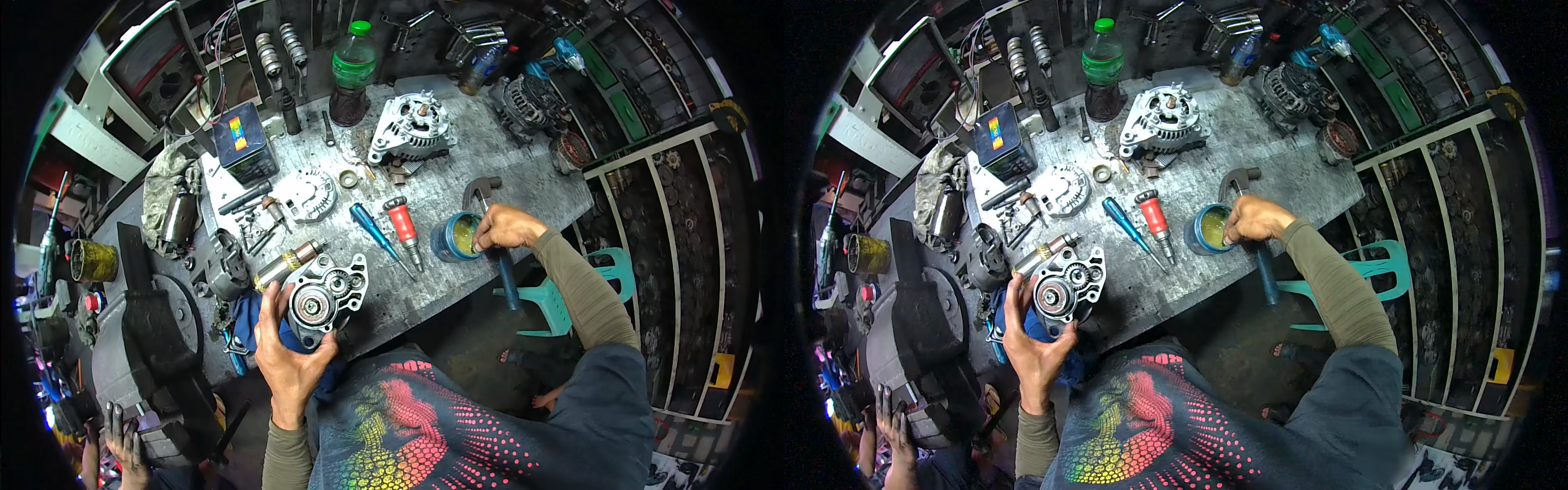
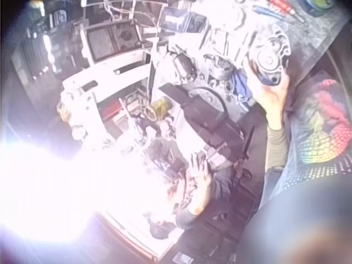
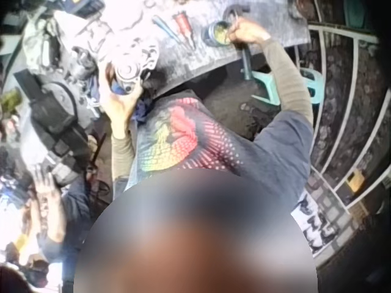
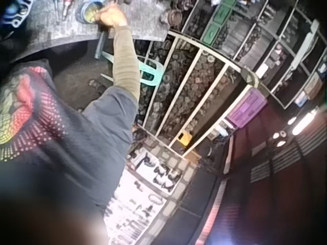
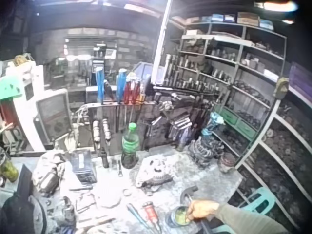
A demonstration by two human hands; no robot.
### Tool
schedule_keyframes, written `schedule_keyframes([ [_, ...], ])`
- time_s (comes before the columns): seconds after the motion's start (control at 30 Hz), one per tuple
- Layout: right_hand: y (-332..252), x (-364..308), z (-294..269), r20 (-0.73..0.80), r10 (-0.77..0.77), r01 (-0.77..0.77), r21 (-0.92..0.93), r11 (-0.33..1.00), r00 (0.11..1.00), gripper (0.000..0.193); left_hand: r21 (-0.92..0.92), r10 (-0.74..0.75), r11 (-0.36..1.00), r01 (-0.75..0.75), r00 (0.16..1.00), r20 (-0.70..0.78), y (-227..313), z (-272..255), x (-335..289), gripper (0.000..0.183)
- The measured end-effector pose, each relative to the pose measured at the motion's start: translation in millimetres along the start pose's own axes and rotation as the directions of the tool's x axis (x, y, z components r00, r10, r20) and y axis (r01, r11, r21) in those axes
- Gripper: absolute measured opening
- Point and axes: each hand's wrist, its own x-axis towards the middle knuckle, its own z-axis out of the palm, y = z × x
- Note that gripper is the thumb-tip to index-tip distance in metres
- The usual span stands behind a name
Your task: The person assembles a starter motor by inserting a cylindrical armature into the housing, wiping the exterior with a cloth, and using a screwdriver to adjust internal components. They handle the motor housing, armature, and tools on a cluttered workbench.
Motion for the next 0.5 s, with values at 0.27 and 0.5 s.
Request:
schedule_keyframes([
  [0.27,-29.7,-17.9,25.4,0.022,0.314,-0.273,0.556,0.785,0.949,0.017,0.044,0.021,0.999,-0.021,1.000,0.011,-2.0,-8.8,1.1,0.098],
  [0.5,-47.6,-36.2,26.5,0.002,0.258,-0.140,0.841,0.522,0.966,0.017,0.012,0.054,0.998,-0.054,0.999,0.001,-3.7,-5.6,3.5,0.098],
])
